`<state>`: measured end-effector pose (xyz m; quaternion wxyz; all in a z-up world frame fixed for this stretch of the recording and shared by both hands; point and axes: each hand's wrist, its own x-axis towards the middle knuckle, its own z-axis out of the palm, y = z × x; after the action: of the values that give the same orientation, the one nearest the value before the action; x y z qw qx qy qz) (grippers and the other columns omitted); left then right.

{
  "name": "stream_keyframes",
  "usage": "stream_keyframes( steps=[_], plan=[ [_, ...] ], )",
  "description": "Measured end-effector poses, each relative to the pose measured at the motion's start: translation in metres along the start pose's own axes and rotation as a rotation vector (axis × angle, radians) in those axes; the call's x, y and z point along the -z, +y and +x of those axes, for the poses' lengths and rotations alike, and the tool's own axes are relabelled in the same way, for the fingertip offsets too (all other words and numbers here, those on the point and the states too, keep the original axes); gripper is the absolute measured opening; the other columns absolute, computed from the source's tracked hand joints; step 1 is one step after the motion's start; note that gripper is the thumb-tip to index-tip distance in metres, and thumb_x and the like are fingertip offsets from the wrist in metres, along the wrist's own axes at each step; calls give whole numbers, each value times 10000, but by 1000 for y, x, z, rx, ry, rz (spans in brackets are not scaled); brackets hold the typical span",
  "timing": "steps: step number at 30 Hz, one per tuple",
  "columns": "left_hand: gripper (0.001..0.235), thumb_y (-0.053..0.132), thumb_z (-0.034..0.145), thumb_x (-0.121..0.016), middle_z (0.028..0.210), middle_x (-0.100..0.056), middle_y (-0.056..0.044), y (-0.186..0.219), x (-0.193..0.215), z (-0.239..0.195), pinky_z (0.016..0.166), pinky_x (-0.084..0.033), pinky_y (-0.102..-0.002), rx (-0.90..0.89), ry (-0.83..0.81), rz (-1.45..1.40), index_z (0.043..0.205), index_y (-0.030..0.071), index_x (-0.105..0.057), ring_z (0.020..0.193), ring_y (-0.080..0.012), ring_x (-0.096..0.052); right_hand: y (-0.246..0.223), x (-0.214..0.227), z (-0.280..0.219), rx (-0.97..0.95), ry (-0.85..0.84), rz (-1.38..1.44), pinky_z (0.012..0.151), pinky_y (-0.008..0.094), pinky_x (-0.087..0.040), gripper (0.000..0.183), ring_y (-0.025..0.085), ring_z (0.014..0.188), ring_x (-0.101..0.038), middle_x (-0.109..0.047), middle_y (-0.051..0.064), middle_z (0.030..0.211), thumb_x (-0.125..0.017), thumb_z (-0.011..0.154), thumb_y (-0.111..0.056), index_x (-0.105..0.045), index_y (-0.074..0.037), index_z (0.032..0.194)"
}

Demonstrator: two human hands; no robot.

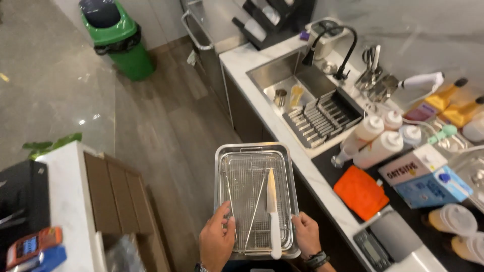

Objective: The person opens a refrigerator, retrieves a metal tray with tongs and a knife, and carries it to a sink. They wash a plastic cup, then rinse the tongs and knife under running water, using a sponge to scrub the tongs before rinsing again.

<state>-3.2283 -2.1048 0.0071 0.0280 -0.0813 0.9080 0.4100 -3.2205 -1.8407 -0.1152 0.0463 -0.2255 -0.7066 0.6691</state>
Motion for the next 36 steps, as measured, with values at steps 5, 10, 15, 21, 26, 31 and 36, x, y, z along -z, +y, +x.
stream_keyframes(
  steps=[5, 10, 15, 21, 26, 31, 36],
  plan=[
    [520, 293, 928, -571, 1360, -617, -117, -18, 6, 168, 1034, -456, -471, -188, 238, -14, 1399, 74, -539, 1221, -307, -576, -48, -55, 91, -24, 63, 38, 563, 289, -265, 463, 88, 594, -291, -306, -53, 619, -616, 958, -71, -289, -173, 646],
    [389, 403, 977, -490, 997, -646, -15, -47, 1, 310, 774, -458, -360, 194, -158, -198, 1278, 173, -578, 863, -167, -598, -50, -117, 215, -36, 78, 16, 561, 295, -258, 444, 98, 583, -275, -287, -45, 611, -608, 938, -76, -288, -165, 643],
    [237, 351, 1032, -450, 648, -462, 26, -89, -28, 407, 589, -361, -349, 207, -21, -291, 1032, 152, -581, 575, -133, -437, -73, -182, 341, 56, -64, 18, 552, 297, -257, 461, 88, 575, -264, -275, -51, 604, -617, 944, -65, -286, -173, 642],
    [295, 381, 1035, -464, 837, -603, -51, -109, -4, 542, 765, -435, -368, 308, 262, -288, 1013, 116, -592, 784, -200, -551, -126, -291, 485, 104, -256, -76, 591, 306, -332, 413, 95, 613, -360, -363, -52, 651, -648, 978, -191, -371, -184, 672],
    [275, 356, 1061, -494, 722, -500, 9, -75, 42, 670, 615, -385, -350, 337, 338, -365, 968, 123, -605, 636, -144, -441, -189, -379, 583, 54, -397, 52, 649, 278, -337, 406, 69, 661, -334, -334, -72, 711, -565, 1064, -300, -353, -197, 733],
    [272, 357, 1066, -493, 622, -417, 27, -68, 71, 816, 518, -313, -342, 242, 261, -348, 978, 128, -611, 522, -120, -364, -202, -435, 648, 74, -380, 101, 742, 301, -410, 186, 102, 779, -453, -463, -23, 895, -485, 1075, -285, -477, -139, 961],
    [244, 334, 1064, -511, 610, -400, 24, -86, 66, 993, 502, -325, -335, -23, 88, -304, 997, 120, -608, 509, -110, -371, -195, -484, 692, 123, -243, 187, 957, 331, -494, 304, 162, 1082, -625, -638, 52, 1170, -514, 1033, -262, -558, -86, 1277]
  ],
)
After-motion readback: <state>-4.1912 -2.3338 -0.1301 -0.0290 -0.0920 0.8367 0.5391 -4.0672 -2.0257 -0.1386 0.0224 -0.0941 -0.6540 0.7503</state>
